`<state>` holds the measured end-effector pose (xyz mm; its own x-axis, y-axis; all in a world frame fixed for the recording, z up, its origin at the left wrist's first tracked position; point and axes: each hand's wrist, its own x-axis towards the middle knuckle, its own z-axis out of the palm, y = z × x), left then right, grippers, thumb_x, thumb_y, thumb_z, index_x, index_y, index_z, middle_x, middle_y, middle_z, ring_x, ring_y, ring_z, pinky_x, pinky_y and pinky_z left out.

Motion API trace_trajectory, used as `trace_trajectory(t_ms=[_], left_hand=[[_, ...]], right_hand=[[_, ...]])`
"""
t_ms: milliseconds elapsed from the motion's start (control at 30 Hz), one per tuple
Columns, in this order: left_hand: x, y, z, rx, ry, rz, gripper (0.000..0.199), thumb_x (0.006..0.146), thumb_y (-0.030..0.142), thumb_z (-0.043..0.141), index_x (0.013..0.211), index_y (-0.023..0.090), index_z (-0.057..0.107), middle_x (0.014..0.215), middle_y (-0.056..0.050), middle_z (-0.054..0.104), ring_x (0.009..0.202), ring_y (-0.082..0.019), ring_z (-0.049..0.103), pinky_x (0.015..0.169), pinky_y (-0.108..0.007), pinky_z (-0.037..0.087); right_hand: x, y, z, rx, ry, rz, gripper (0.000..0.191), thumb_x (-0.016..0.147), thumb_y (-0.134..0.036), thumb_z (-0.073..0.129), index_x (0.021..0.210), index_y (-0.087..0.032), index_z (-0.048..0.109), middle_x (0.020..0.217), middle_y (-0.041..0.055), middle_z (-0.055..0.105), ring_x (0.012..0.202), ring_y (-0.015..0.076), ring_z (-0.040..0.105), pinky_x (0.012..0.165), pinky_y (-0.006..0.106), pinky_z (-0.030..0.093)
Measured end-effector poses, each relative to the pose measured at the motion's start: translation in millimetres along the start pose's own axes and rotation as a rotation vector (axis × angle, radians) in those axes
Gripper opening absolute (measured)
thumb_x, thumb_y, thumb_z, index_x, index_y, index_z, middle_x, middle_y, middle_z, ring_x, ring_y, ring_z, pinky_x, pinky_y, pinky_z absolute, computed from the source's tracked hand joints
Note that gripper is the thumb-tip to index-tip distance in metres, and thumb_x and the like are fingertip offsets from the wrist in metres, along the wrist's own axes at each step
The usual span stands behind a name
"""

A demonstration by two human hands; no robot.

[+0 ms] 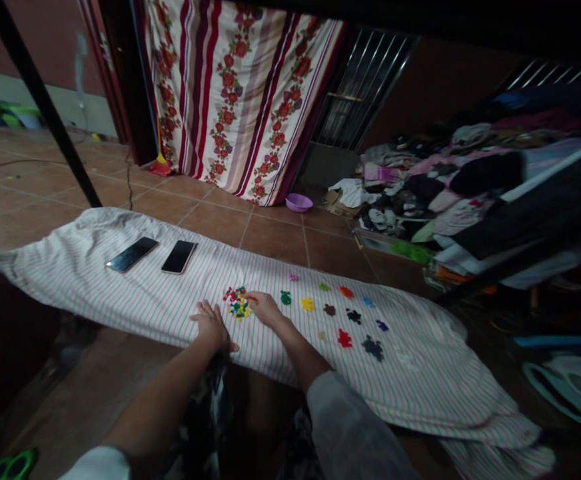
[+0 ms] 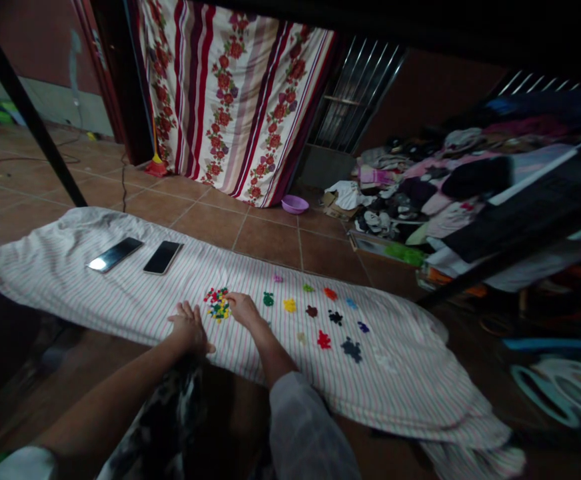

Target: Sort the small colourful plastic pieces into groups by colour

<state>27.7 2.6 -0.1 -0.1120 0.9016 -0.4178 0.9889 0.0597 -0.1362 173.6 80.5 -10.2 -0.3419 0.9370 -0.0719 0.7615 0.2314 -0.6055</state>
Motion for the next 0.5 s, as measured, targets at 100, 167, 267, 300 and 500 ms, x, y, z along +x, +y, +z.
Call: trace_trajectory(t_ms=[100,167,267,300,500], left_hand=[[-2.1,-1.3,0.2,-0.021,0.018,0.02,0.128,0.057,0.086,0.046,0.147,-0.001,0.019,0.151,-0.036,0.012,0.139,-0.055,0.01,0.096,-0.068,0.032],[-4.0,-1.8,-0.6,-0.027,0.02,0.023,0.127,0.058,0.086,0.046,0.147,-0.001,0.02,0.151,-0.036,0.012,0.139,-0.055,0.01,0.096,-0.067,0.031],[-5.9,-1.8,-1.9,0.0,0.024,0.033,0.125,0.06,0.085,0.047,0.147,-0.001,0.019,0.15,-0.036,0.012,0.139,-0.056,0.011,0.096,-0.066,0.032],[-6.2,-1.7,-2.1,0.022,0.025,0.035,0.124,0.061,0.084,0.047,0.147,-0.001,0.018,0.15,-0.036,0.012,0.139,-0.056,0.011,0.095,-0.066,0.033],[-5.7,-1.5,-1.9,0.123,-0.002,0.045,0.12,0.066,0.083,0.043,0.147,-0.002,0.016,0.15,-0.037,0.011,0.138,-0.056,0.014,0.094,-0.063,0.035]], right_hand=[[6.1,-1.8,1.9,-0.06,0.013,0.01,0.034,0.086,-0.012,0.047,0.107,-0.023,0.072,0.11,0.0028,0.072,0.102,0.0149,0.064,0.091,0.024,0.044],[10.7,-4.1,3.1,-0.118,0.015,0.03,0.034,0.087,-0.013,0.047,0.108,-0.022,0.072,0.11,0.004,0.071,0.102,0.0153,0.063,0.091,0.024,0.043],[17.2,-8.5,4.9,-0.176,0.01,0.059,0.034,0.088,-0.016,0.046,0.111,-0.022,0.071,0.111,0.0053,0.07,0.102,0.0155,0.062,0.089,0.023,0.042],[19.3,-10.1,5.5,-0.185,0.009,0.068,0.033,0.089,-0.017,0.045,0.111,-0.022,0.07,0.111,0.0055,0.07,0.102,0.0155,0.062,0.088,0.022,0.042],[33.1,-16.8,8.5,-0.251,0.03,0.168,0.028,0.088,-0.023,0.048,0.104,-0.025,0.072,0.105,0.0066,0.068,0.096,0.0161,0.062,0.079,0.023,0.043]])
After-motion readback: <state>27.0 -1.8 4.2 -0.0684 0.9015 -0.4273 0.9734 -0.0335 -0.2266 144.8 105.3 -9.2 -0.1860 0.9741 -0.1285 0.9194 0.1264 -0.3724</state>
